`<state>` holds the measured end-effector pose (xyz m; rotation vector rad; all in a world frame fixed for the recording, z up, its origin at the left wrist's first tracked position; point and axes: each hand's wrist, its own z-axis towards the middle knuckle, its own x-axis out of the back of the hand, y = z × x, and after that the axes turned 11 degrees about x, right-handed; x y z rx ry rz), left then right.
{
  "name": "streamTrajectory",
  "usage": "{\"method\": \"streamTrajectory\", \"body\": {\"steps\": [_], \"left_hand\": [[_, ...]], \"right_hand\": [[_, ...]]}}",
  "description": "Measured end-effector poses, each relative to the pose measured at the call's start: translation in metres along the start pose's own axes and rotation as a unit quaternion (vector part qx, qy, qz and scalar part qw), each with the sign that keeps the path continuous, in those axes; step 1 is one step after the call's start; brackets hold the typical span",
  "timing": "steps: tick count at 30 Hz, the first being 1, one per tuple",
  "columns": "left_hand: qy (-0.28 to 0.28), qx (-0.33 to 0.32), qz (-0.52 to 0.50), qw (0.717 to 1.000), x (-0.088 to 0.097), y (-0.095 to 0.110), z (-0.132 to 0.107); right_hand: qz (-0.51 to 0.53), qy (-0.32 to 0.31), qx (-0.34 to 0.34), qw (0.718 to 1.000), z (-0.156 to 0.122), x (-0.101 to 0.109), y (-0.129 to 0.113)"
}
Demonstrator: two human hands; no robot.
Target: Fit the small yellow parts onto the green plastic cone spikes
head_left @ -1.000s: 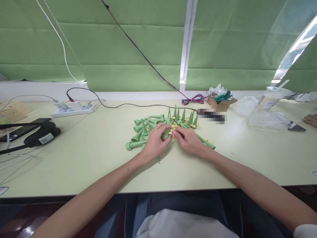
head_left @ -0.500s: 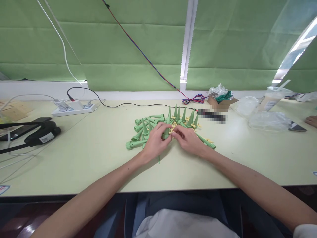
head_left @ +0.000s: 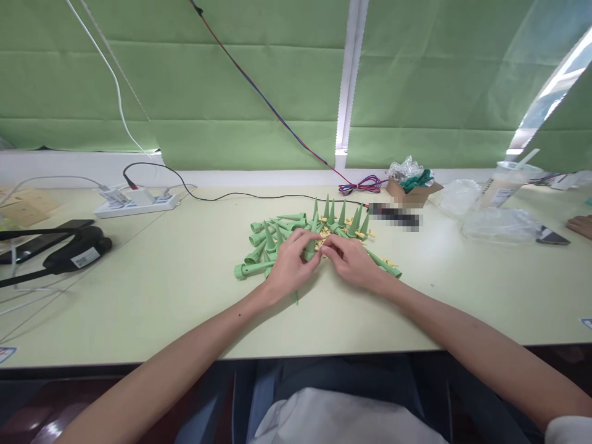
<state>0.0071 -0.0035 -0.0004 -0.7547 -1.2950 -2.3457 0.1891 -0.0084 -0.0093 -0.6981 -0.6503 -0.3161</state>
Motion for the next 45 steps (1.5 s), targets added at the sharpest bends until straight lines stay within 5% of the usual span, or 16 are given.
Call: {"method": "streamTrajectory", "body": {"steps": [29, 35, 45], "left_hand": [[0.002, 0.006, -0.004, 1.0, 0.0, 0.0004, -0.0001], [-0.059, 0.005, -0.032, 0.998, 0.0003, 0.0044, -0.0028], [-0.145, 0.016, -0.054, 0.988, 0.0036, 0.0057, -0.0045]], "right_hand": [[-0.012, 0.022, -0.021, 0.999, 0.0022, -0.0007, -0.0005], [0.002, 0.094, -0.036, 0.995, 0.0036, 0.0041, -0.0038], [0.051, 0.115, -0.047, 0.991, 0.0036, 0.0062, -0.0036]]}}
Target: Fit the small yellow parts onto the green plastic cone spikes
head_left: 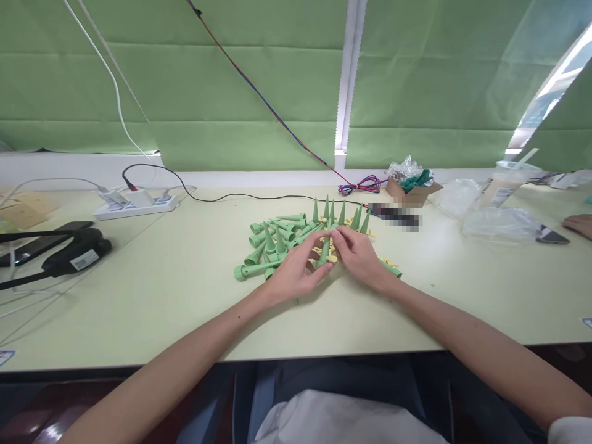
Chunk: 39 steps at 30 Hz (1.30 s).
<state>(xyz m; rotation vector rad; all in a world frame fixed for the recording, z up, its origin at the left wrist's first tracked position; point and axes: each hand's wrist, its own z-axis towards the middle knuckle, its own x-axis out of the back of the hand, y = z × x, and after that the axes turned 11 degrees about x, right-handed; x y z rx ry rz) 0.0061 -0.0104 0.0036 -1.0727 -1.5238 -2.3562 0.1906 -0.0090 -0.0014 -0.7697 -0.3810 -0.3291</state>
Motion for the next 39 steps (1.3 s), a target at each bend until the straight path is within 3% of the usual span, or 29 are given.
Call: {"method": "streamTrajectory", "body": {"steps": [8, 21, 31, 39], "left_hand": [[-0.022, -0.016, -0.007, 1.0, -0.001, -0.001, -0.002], [0.005, -0.03, 0.022, 0.999, -0.004, -0.006, 0.001], [0.044, -0.024, 0.045, 0.998, -0.004, -0.006, 0.002], [0.046, -0.033, 0.051, 0.997, -0.004, -0.005, 0.0]], "right_hand": [[0.044, 0.037, -0.002, 0.998, -0.002, -0.002, 0.003], [-0.067, 0.08, 0.09, 0.99, 0.0, 0.004, -0.003], [-0.122, 0.184, 0.09, 0.971, 0.009, 0.017, 0.009], [-0.202, 0.293, 0.09, 0.93, 0.021, 0.04, 0.024]]}}
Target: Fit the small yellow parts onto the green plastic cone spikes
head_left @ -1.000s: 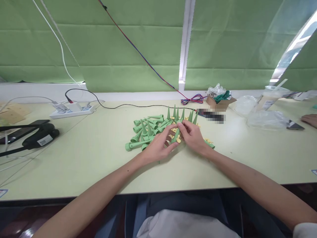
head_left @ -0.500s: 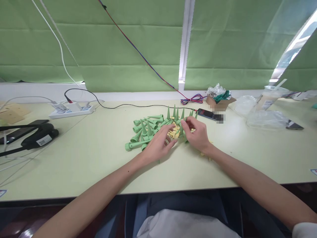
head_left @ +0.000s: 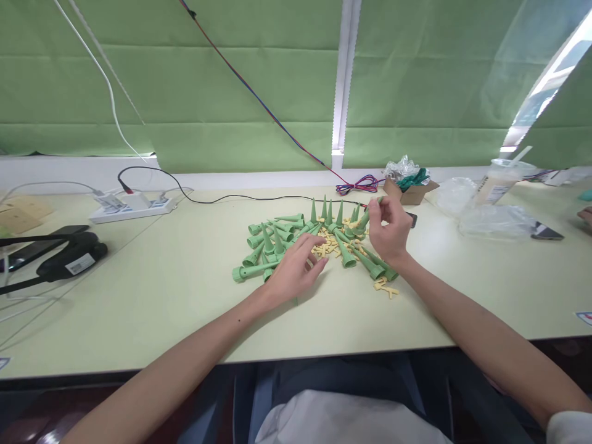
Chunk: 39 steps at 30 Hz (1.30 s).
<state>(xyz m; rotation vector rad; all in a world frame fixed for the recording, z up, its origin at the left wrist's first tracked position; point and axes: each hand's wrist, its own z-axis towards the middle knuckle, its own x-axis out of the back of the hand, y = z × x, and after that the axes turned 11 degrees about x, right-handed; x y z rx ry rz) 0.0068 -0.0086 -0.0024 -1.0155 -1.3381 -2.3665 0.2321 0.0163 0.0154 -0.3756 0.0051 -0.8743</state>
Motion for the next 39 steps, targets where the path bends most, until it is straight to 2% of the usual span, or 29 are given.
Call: {"method": "streamTrajectory", "body": {"steps": [2, 6, 17, 23, 31, 39], "left_hand": [[0.0, -0.001, -0.001, 1.0, 0.0, 0.0, 0.0], [-0.001, 0.007, 0.0, 1.0, 0.0, 0.002, 0.0], [-0.004, 0.018, 0.003, 1.0, 0.0, 0.003, 0.001], [-0.008, 0.018, 0.002, 1.0, 0.001, 0.003, 0.001], [-0.008, 0.014, -0.001, 1.0, 0.0, 0.002, 0.001], [-0.011, 0.013, 0.005, 1.0, 0.0, 0.002, 0.001]], "right_hand": [[-0.033, 0.018, -0.011, 0.999, 0.005, 0.002, 0.01], [-0.085, 0.016, -0.029, 0.996, 0.01, 0.002, 0.027], [-0.129, 0.019, -0.075, 0.989, 0.008, -0.001, 0.055], [-0.148, -0.023, -0.116, 0.982, 0.005, -0.004, 0.065], [-0.148, -0.144, -0.17, 0.964, -0.002, -0.01, 0.067], [-0.167, -0.158, -0.193, 0.954, -0.001, -0.009, 0.062]]}}
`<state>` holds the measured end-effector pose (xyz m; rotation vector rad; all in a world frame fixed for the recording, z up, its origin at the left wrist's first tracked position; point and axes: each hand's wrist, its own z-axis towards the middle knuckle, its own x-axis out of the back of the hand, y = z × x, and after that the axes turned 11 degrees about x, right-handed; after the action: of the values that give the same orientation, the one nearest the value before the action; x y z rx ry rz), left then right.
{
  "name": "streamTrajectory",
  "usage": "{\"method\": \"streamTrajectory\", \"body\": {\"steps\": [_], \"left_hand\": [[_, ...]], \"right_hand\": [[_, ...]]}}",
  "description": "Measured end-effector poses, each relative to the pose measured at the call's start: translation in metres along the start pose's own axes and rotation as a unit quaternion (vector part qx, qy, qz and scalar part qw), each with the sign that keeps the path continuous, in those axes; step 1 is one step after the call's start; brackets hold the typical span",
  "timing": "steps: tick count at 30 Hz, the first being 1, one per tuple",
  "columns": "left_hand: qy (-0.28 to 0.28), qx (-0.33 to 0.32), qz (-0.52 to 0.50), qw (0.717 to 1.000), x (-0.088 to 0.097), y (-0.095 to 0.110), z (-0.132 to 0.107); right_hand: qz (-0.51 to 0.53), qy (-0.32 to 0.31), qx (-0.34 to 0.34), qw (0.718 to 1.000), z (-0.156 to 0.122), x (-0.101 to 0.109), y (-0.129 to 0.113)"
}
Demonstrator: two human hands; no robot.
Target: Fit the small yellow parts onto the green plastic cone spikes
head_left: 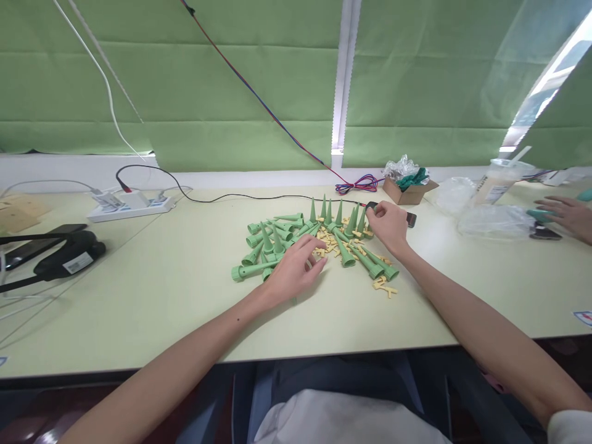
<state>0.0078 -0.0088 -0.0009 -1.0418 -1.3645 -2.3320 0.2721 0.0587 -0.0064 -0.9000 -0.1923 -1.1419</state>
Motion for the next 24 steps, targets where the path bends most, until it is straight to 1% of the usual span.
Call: {"method": "streamTrajectory", "body": {"steps": [3, 6, 7, 10, 12, 13, 15, 17, 18, 20, 22, 24], "left_hand": [[-0.002, 0.0, -0.004, 1.0, 0.0, 0.0, 0.0], [-0.004, 0.001, -0.006, 1.0, 0.0, 0.0, 0.0], [-0.002, 0.002, -0.003, 1.0, 0.0, -0.001, 0.0], [0.006, 0.006, 0.017, 1.0, 0.0, -0.003, 0.001], [0.01, 0.012, 0.03, 0.999, 0.0, -0.004, 0.002], [0.011, 0.016, 0.036, 0.999, 0.0, -0.005, 0.002], [0.01, 0.025, 0.047, 0.999, 0.0, -0.004, 0.002], [0.005, 0.027, 0.056, 0.998, 0.001, -0.003, 0.002], [0.005, 0.026, 0.058, 0.998, 0.001, -0.002, 0.002], [0.007, 0.028, 0.056, 0.998, 0.002, 0.0, 0.002], [0.004, 0.031, 0.057, 0.998, 0.001, 0.0, 0.002], [0.003, 0.031, 0.059, 0.998, 0.001, 0.0, 0.002]], "right_hand": [[0.012, 0.024, -0.002, 1.0, 0.001, 0.007, -0.006], [0.047, 0.078, 0.017, 0.996, 0.001, 0.017, -0.015], [0.059, 0.096, 0.029, 0.993, 0.0, 0.019, -0.018], [0.1, 0.112, 0.094, 0.984, -0.006, 0.024, -0.029], [0.122, 0.073, 0.141, 0.98, -0.013, 0.023, -0.037], [0.127, 0.019, 0.17, 0.977, -0.017, 0.021, -0.04], [0.113, -0.091, 0.202, 0.968, -0.025, 0.017, -0.047], [0.078, -0.195, 0.212, 0.955, -0.032, 0.013, -0.052], [0.054, -0.227, 0.206, 0.95, -0.035, 0.012, -0.054], [0.001, -0.259, 0.178, 0.949, -0.038, 0.011, -0.057], [-0.035, -0.273, 0.151, 0.95, -0.04, 0.012, -0.058], [-0.051, -0.283, 0.139, 0.948, -0.04, 0.013, -0.059]]}}
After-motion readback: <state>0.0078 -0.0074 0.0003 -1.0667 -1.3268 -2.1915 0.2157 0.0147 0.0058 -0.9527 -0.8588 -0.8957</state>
